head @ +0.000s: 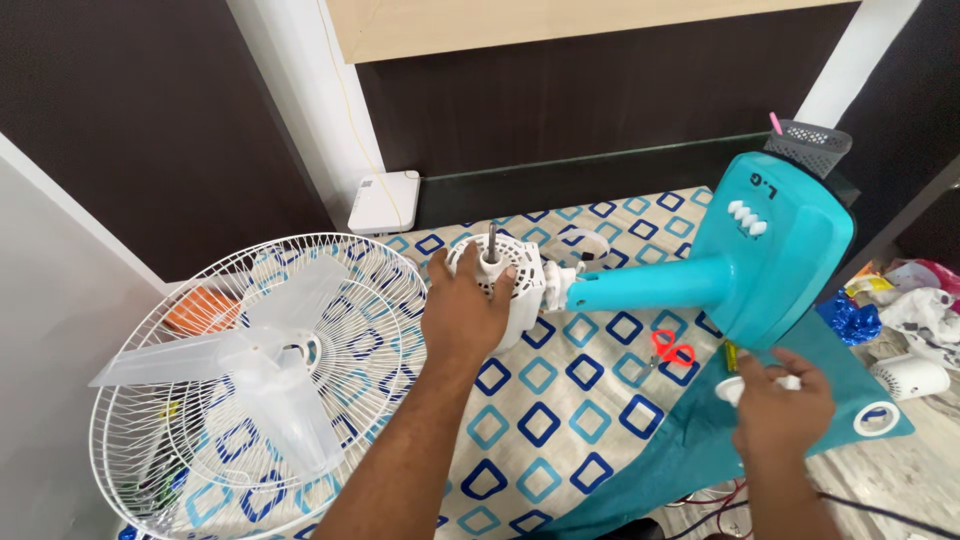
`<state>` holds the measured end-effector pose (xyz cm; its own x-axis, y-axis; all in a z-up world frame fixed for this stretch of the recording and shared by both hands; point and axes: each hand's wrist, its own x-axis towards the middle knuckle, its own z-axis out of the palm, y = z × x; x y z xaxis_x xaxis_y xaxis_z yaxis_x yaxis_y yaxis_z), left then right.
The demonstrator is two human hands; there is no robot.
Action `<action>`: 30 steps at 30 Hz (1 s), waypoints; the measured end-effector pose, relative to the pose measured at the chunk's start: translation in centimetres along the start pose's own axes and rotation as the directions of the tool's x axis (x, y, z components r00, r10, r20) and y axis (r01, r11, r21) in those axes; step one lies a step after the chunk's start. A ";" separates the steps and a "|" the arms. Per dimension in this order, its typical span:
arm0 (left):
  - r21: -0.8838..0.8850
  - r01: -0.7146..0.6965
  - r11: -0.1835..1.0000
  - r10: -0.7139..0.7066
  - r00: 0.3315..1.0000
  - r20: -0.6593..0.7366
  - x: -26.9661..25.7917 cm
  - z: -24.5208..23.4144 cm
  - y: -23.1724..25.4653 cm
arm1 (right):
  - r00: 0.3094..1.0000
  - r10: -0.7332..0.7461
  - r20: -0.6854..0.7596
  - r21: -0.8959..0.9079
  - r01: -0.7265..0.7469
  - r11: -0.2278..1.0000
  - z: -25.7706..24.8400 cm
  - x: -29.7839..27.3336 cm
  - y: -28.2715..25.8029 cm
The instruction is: The person reassembles an electric fan by attaching the motor housing to the fan head, then fitting the front grille, fan blades, and securing the assembly with a central cap. The person uses a screwdriver to tighten screws on the fan base before completing the reassembly.
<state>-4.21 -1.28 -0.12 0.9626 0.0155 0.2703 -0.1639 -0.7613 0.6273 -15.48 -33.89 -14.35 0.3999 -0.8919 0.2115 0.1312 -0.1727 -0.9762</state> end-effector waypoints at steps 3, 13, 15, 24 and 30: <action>-0.026 -0.073 0.997 0.071 0.996 -0.050 -0.7 0.2 -0.9 | 0.995 -0.025 0.094 0.068 0.019 0.997 1.4 -2.5 0.6; -0.125 -0.417 0.900 0.360 0.876 -0.322 -5.2 -1.2 -4.2 | 0.566 -0.376 0.734 -0.475 0.823 0.312 5.5 -8.3 -2.0; -0.181 -0.436 0.881 0.366 0.873 -0.324 -6.8 -2.1 -5.3 | 0.555 -0.333 0.762 -0.521 0.832 0.193 5.8 -8.9 -2.2; -0.210 -0.148 0.966 0.079 0.949 -0.305 -12.4 -8.2 -14.3 | 0.476 -0.523 0.707 -0.347 0.878 0.329 5.3 -8.1 -1.3; 0.188 0.380 0.906 -0.372 0.925 -0.077 -11.7 -11.1 -18.1 | 0.547 -0.562 0.621 -0.478 0.832 0.282 4.4 -9.9 -3.3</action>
<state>-14.91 19.50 -6.50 0.9347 0.3480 0.0729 0.2582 -0.8053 0.5338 -15.84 -22.68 -13.02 0.7079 -0.1309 0.6941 -0.0634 -0.9905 -0.1221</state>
